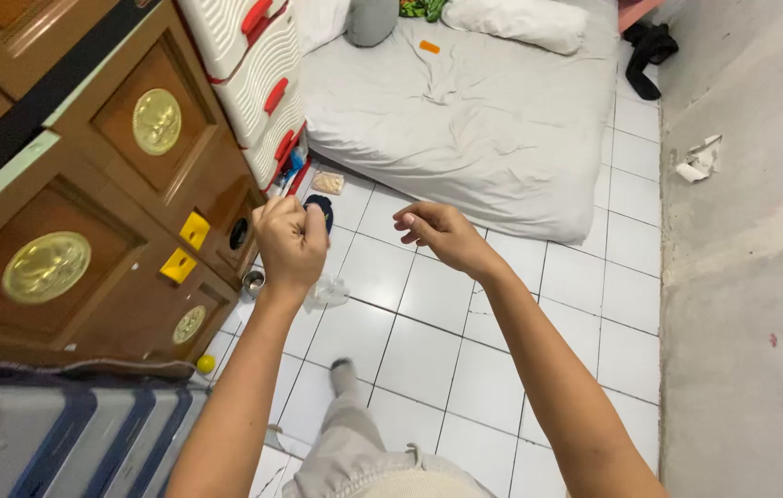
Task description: Putting a guitar into its bag and folding a cloth on a bed.
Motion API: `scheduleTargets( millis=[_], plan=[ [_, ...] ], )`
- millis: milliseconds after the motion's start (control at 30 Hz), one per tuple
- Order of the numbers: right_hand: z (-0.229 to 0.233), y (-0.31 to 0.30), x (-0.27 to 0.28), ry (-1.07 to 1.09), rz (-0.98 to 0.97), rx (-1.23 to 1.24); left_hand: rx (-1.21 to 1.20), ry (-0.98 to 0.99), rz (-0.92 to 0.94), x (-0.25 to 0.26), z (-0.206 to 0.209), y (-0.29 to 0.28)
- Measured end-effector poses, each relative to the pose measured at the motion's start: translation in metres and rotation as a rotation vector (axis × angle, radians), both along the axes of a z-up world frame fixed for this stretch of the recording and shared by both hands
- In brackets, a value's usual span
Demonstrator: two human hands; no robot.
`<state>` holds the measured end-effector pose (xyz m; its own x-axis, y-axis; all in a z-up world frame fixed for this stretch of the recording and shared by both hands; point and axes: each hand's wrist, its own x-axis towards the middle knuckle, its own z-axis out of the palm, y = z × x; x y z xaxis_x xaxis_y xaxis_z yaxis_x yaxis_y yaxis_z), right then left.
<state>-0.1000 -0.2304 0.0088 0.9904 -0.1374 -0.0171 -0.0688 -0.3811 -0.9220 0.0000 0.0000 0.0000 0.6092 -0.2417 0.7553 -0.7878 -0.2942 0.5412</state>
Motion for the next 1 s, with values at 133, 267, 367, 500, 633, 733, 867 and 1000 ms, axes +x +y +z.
scheduleTargets(
  millis=[133, 267, 367, 500, 633, 733, 867, 1000],
  plan=[
    [0.000, -0.040, 0.062, 0.015, -0.003, -0.028, 0.014, 0.093, 0.021, 0.070, 0.002, -0.037],
    [-0.007, -0.090, 0.152, -0.014, 0.036, -0.038, 0.042, 0.192, -0.026, 0.165, -0.007, -0.073],
    [-0.010, -0.126, 0.223, 0.005, 0.057, -0.018, 0.006, 0.172, -0.042, 0.236, -0.012, -0.105],
    [-0.006, -0.158, 0.300, 0.038, 0.086, -0.026, -0.016, 0.188, -0.048, 0.305, -0.029, -0.138],
    [-0.029, -0.186, 0.371, 0.112, 0.099, 0.031, 0.045, 0.245, -0.005, 0.364, -0.051, -0.156],
    [-0.054, -0.210, 0.427, 0.122, 0.174, 0.093, 0.067, 0.340, 0.009, 0.401, -0.069, -0.171],
    [-0.063, -0.237, 0.510, 0.139, 0.297, -0.028, 0.041, 0.449, 0.092, 0.450, -0.090, -0.198],
    [-0.115, -0.278, 0.602, 0.131, 0.445, 0.041, 0.033, 0.603, 0.224, 0.494, -0.113, -0.228]
  ],
)
